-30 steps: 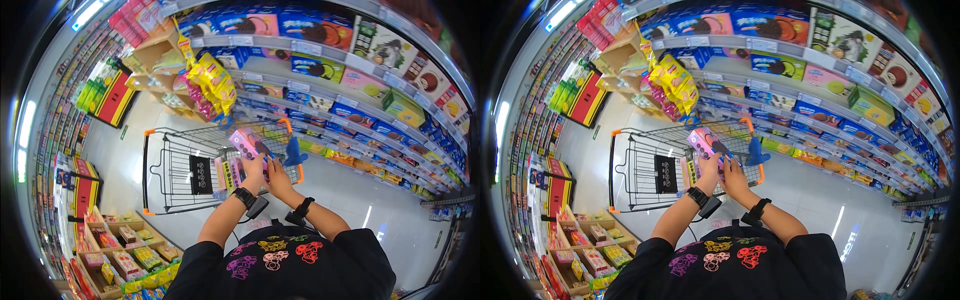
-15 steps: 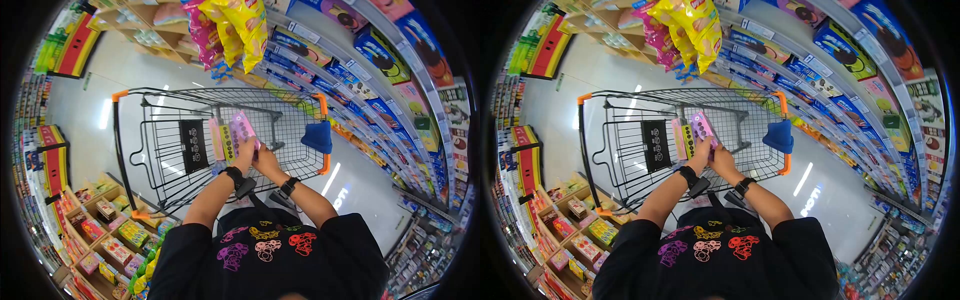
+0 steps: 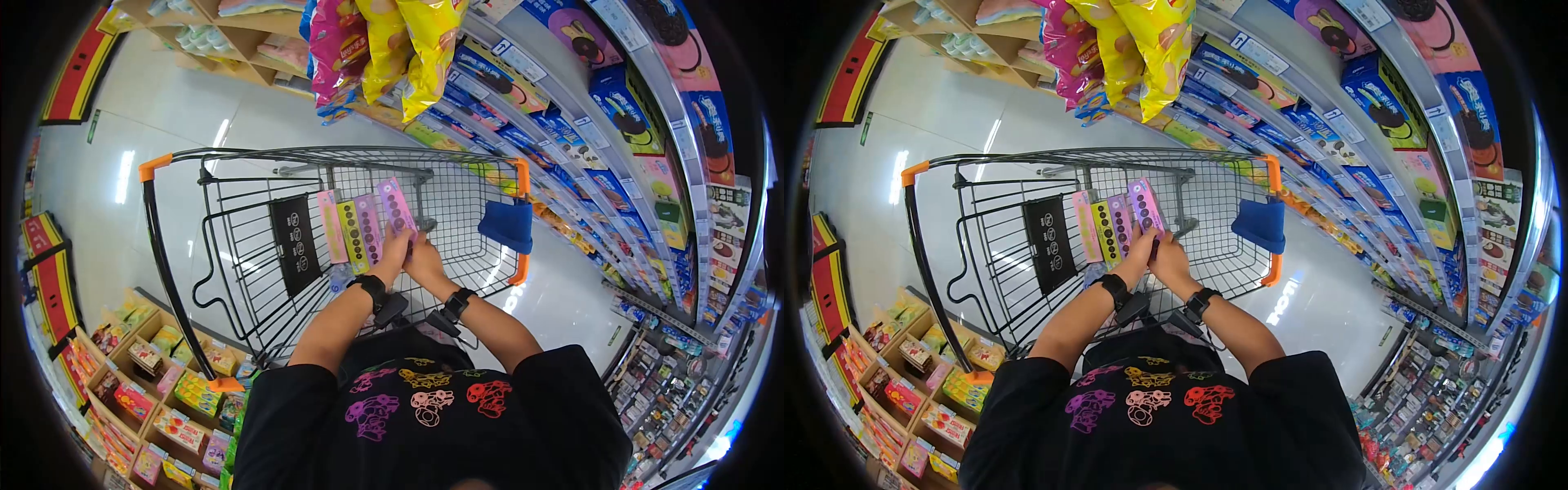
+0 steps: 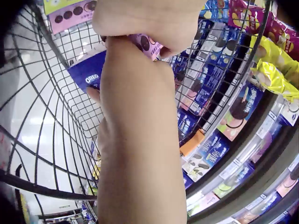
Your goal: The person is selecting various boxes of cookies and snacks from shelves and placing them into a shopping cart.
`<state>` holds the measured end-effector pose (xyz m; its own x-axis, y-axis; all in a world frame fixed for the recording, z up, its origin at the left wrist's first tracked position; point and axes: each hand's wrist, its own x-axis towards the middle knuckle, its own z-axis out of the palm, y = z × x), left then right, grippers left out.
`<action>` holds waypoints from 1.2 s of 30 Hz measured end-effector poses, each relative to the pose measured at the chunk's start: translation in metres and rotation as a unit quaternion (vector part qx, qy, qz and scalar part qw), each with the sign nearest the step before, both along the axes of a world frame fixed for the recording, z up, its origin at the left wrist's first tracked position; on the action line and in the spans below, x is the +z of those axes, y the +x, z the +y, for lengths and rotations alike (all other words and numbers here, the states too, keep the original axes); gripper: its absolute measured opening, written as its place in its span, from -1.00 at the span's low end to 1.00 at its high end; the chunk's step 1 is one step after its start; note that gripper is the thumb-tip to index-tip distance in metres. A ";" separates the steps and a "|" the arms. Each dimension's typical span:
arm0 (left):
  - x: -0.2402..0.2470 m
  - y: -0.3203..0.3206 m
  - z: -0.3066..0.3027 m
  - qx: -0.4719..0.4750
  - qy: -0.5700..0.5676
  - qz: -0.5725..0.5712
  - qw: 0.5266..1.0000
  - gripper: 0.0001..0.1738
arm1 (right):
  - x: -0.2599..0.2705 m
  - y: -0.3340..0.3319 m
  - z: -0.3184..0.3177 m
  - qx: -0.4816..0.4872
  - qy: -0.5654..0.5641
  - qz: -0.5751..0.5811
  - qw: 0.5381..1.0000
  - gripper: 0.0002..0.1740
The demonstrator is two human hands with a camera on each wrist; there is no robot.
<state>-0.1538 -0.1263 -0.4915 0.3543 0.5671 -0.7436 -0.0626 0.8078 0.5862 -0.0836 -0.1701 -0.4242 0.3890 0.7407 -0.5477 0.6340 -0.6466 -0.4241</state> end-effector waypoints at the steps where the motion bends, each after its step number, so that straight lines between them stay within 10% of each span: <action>1: 0.001 0.001 0.000 -0.003 -0.014 -0.007 1.000 -0.42 | -0.006 0.004 0.000 -0.018 -0.015 0.021 0.999 -0.35; 8: 0.013 -0.011 0.011 -0.021 -0.098 0.018 0.995 -0.36 | -0.075 0.007 -0.019 -0.011 0.101 0.029 0.994 -0.44; 9: -0.011 -0.018 0.004 -0.061 -0.090 0.014 0.994 -0.11 | -0.067 0.006 -0.014 -0.048 0.030 0.075 0.996 -0.43; 15: -0.014 -0.029 0.005 -0.137 -0.076 0.041 0.987 -0.18 | -0.100 -0.011 -0.029 -0.058 0.025 0.075 0.995 -0.12; 17: -0.091 -0.030 -0.022 -0.145 -0.043 0.139 0.979 -0.22 | -0.104 -0.011 -0.027 -0.075 -0.030 0.127 0.989 0.00; 22: -0.076 -0.034 -0.028 -0.117 -0.037 0.126 0.984 -0.27 | -0.153 -0.001 -0.037 -0.074 0.032 0.239 0.968 -0.07; 27: -0.135 -0.052 -0.059 -0.112 0.054 0.175 0.977 -0.41 | -0.126 0.013 -0.025 -0.124 0.007 0.325 0.938 -0.42; 33: -0.054 -0.017 -0.025 -0.072 -0.066 0.189 0.977 -0.45 | -0.050 0.056 -0.014 -0.055 0.031 0.276 0.959 -0.55; 36: -0.043 0.035 -0.018 0.034 0.182 0.303 0.935 -0.52 | 0.025 0.099 -0.021 -0.095 0.187 0.343 0.916 -0.64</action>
